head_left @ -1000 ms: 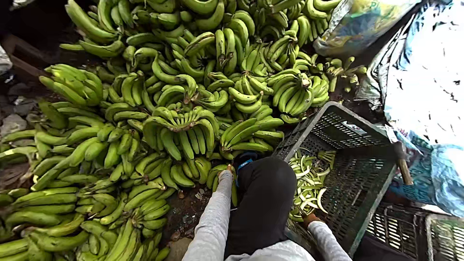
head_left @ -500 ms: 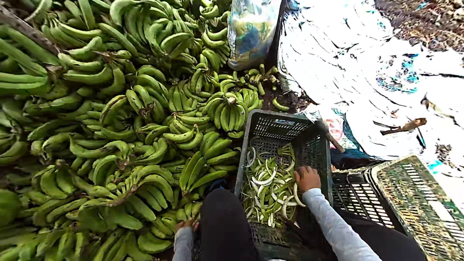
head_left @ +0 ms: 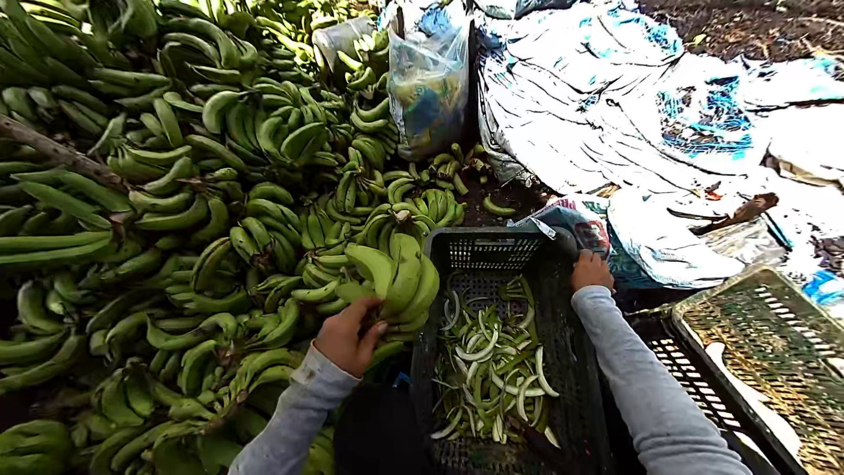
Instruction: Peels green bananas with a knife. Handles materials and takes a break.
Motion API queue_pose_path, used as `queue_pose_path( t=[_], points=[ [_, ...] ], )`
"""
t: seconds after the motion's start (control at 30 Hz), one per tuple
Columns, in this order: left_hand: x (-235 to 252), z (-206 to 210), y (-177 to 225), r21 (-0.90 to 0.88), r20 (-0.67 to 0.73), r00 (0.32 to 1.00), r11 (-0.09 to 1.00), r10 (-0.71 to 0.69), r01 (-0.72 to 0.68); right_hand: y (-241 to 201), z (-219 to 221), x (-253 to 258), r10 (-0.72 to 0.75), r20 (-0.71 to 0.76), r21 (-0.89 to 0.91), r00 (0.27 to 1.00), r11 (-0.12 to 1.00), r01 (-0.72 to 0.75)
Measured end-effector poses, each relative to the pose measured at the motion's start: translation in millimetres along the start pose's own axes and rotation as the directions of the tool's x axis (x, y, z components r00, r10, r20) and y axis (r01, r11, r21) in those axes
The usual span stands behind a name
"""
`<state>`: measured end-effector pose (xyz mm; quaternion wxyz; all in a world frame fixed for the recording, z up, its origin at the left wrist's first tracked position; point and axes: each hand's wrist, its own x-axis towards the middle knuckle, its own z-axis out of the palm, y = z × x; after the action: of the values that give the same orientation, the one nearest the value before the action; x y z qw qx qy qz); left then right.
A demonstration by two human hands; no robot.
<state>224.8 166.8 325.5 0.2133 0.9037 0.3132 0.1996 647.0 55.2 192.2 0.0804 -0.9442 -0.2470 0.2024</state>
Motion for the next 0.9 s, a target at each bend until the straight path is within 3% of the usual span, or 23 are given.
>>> queue_pose_path(
  t=[0.07, 0.17, 0.27, 0.33, 0.47, 0.57, 0.73, 0.9],
  points=[
    [51, 23, 26, -0.075, 0.21, 0.974, 0.995, 0.085, -0.07, 2, -9, -32, 0.019, -0.001, 0.196, 1.0, 0.981, -0.019],
    [117, 88, 48, -0.104, 0.566, 0.818, 0.993, 0.1, -0.049, 24, 2, -78, -0.004, -0.073, 0.485, 0.997, 0.874, 0.039],
    [154, 182, 37, -0.047, 0.752, 0.659, 0.999, 0.018, 0.026, 35, 20, -116, -0.033, -0.042, 0.572, 0.999, 0.819, 0.051],
    [159, 234, 26, 0.046, 0.825, 0.559, 0.996, -0.081, 0.077, 33, 35, -133, -0.068, 0.06, 0.525, 0.996, 0.851, 0.027],
    [124, 306, -12, 0.226, 0.834, 0.436, 0.931, -0.338, 0.288, 20, 65, -143, -0.054, 0.388, 0.305, 0.92, 0.95, -0.072],
    [82, 332, -41, 0.285, 0.803, 0.397, 0.871, -0.444, 0.4, 17, 89, -137, -0.026, 0.557, 0.148, 0.83, 0.987, -0.069],
    [50, 344, -31, 0.311, 0.644, 0.472, 0.769, -0.603, 0.558, 11, 119, -131, -0.028, 0.669, 0.049, 0.743, 0.999, -0.007],
    [61, 349, -24, 0.322, 0.528, 0.463, 0.673, -0.712, 0.666, -1, 135, -128, 0.025, 0.692, -0.031, 0.722, 1.0, -0.005]
  ],
)
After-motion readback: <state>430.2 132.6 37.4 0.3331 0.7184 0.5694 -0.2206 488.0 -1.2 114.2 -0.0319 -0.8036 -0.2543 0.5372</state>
